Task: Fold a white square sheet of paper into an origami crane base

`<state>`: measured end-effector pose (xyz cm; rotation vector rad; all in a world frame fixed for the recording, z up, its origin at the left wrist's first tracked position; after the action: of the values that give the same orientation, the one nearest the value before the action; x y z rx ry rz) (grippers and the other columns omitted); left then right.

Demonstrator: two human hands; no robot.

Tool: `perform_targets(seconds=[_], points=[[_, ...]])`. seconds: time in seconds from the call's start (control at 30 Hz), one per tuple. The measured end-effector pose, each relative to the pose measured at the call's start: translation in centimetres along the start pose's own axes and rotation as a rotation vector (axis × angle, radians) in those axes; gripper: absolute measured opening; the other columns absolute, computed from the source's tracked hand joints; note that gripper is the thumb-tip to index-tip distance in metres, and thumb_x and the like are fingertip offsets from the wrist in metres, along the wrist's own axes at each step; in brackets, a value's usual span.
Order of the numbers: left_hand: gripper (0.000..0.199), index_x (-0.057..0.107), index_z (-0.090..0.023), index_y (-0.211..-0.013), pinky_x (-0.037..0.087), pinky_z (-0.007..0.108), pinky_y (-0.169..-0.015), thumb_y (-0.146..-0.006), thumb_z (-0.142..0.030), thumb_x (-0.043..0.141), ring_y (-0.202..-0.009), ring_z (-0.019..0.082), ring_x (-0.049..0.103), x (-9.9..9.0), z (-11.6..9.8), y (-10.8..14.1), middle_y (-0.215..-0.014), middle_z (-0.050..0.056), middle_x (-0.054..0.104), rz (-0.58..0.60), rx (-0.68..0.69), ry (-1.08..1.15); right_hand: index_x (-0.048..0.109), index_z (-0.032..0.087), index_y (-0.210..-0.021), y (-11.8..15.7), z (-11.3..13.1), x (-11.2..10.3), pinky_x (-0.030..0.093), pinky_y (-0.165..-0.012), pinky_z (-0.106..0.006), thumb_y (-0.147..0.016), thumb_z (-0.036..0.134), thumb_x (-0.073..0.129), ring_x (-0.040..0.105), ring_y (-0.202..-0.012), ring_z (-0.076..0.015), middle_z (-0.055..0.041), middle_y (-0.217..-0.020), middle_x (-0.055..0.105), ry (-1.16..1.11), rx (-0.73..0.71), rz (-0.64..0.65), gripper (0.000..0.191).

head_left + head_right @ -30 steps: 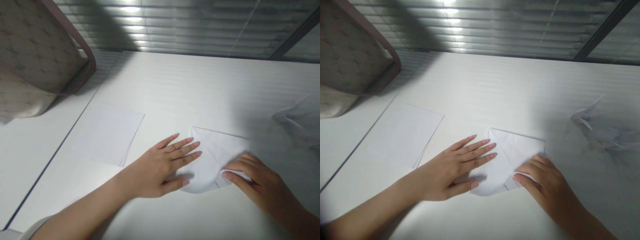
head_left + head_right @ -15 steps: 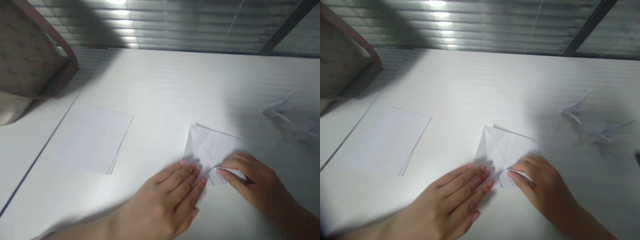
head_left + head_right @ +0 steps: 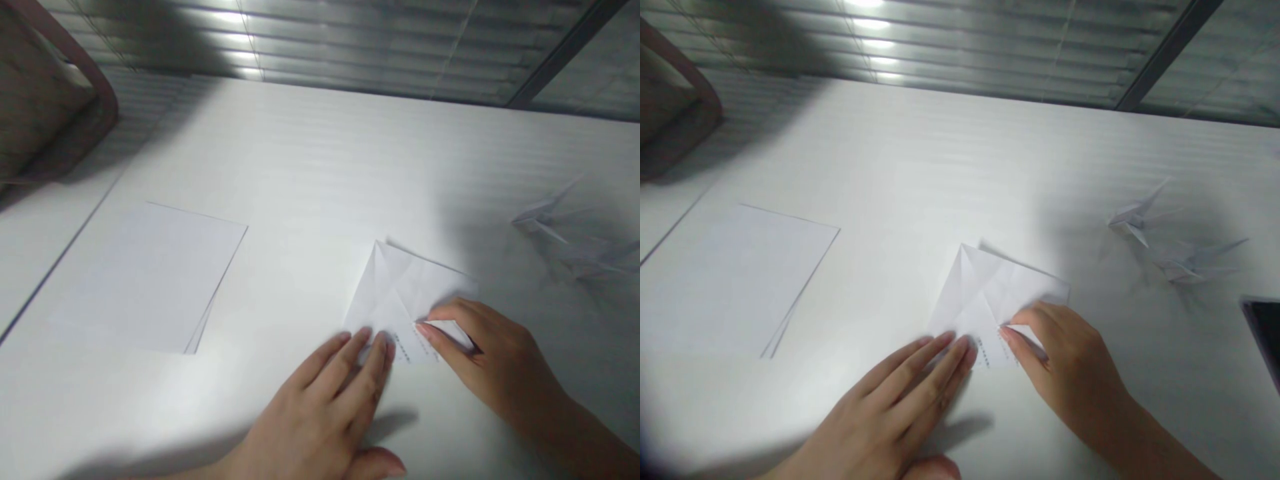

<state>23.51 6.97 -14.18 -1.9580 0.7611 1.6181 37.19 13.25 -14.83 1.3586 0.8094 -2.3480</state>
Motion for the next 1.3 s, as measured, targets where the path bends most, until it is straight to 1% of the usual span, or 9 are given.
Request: perform_targets(seconds=[0.27,0.53,0.63,0.7,0.73,0.87,0.97,1.03,1.3], points=[[0.066,0.048,-0.012,-0.135,0.039,0.032,-0.106,-0.091,-0.06,0.037,-0.129,0.023,0.045,0.6,-0.1,0.2,-0.144,0.005,0.046,0.026,-0.017,-0.005,0.055,0.02,-0.084,-0.1,0.0,-0.1,0.048,-0.062,-0.028,-0.09,0.025,0.056,0.065,-0.064,-0.016,-0.0019,-0.072,0.067,0.014,-0.005,-0.005,0.008],[0.076,0.049,-0.008,-0.134,0.038,0.033,-0.106,-0.087,-0.066,0.037,-0.129,0.025,0.043,1.0,-0.8,0.4,-0.143,0.008,0.047,-0.034,0.015,-0.07,0.058,0.02,-0.092,0.0,0.1,-0.5,0.051,-0.064,-0.03,-0.089,0.025,0.057,0.066,-0.07,-0.0179,-0.0037,-0.077,0.068,0.076,0.037,-0.031,0.006],[0.076,0.049,-0.007,-0.134,0.038,0.034,-0.106,-0.086,-0.066,0.041,-0.129,0.026,0.043,0.7,-1.1,0.3,-0.142,0.009,0.048,-0.026,0.001,-0.091,0.061,0.022,-0.112,0.7,1.8,-1.4,0.049,-0.089,-0.035,-0.083,0.017,0.065,0.065,-0.093,-0.0204,-0.0052,-0.097,0.071,0.171,-0.13,-0.073,0.029],[0.074,0.05,-0.007,-0.133,0.039,0.034,-0.106,-0.088,-0.065,0.041,-0.128,0.026,0.044,0.6,-1.2,0.2,-0.142,0.009,0.049,-0.014,0.011,-0.093,0.059,0.022,-0.121,1.4,3.7,-0.9,0.041,-0.103,-0.033,-0.084,0.014,0.064,0.061,-0.106,-0.0179,-0.0022,-0.111,0.07,0.143,-0.359,0.011,0.038],[0.073,0.051,-0.007,-0.132,0.039,0.035,-0.105,-0.088,-0.064,0.04,-0.128,0.026,0.044,0.5,-1.3,0.2,-0.141,0.009,0.049,-0.009,0.019,-0.096,0.06,0.02,-0.122,1.6,4.0,-0.6,0.041,-0.105,-0.032,-0.085,0.014,0.062,0.059,-0.112,-0.0171,-0.002,-0.114,0.069,0.122,-0.393,0.057,0.037],[0.069,0.053,-0.007,-0.13,0.035,0.035,-0.11,-0.092,-0.061,0.035,-0.13,0.025,0.042,0.4,-1.4,0.3,-0.139,0.008,0.051,-0.032,0.019,-0.091,0.064,0.011,-0.116,1.5,3.9,0.6,0.049,-0.1,-0.033,-0.091,0.013,0.052,0.058,-0.113,-0.0185,-0.0059,-0.116,0.069,0.005,-0.359,0.144,0.028],[0.054,0.058,-0.01,-0.125,0.027,0.029,-0.115,-0.096,-0.051,0.038,-0.129,0.018,0.044,0.0,-1.7,0.6,-0.132,0.003,0.059,-0.146,-0.033,-0.055,0.066,0.01,-0.111,1.0,4.0,0.4,0.053,-0.094,-0.033,-0.092,0.011,0.047,0.061,-0.109,-0.0185,-0.0077,-0.111,0.071,-0.043,-0.345,0.105,0.027],[0.048,0.06,-0.011,-0.122,0.026,0.027,-0.115,-0.096,-0.048,0.043,-0.127,0.016,0.045,0.2,-2.5,0.7,-0.128,0.001,0.062,-0.181,0.009,-0.048,0.067,0.01,-0.109,0.8,4.1,0.2,0.055,-0.092,-0.032,-0.092,0.01,0.044,0.063,-0.106,-0.0179,-0.0083,-0.11,0.071,-0.054,-0.348,0.087,0.029],[0.064,0.051,-0.007,-0.132,0.034,0.037,-0.109,-0.096,-0.056,0.03,-0.129,0.026,0.044,1.2,-2.2,0.4,-0.137,0.012,0.053,-0.028,0.002,-0.156,0.065,0.006,-0.113,0.6,4.6,0.4,0.055,-0.093,-0.035,-0.091,0.005,0.043,0.06,-0.111,-0.0217,-0.0119,-0.116,0.069,-0.015,-0.324,0.071,0.031]])
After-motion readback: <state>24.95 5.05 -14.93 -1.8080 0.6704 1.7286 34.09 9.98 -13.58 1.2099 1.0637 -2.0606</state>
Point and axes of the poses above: each hand's wrist, its own y-axis away from the middle knuckle, its own x-axis out of the palm, z = x × y, the point moved 8 cm from there along -y, towards the middle knuckle
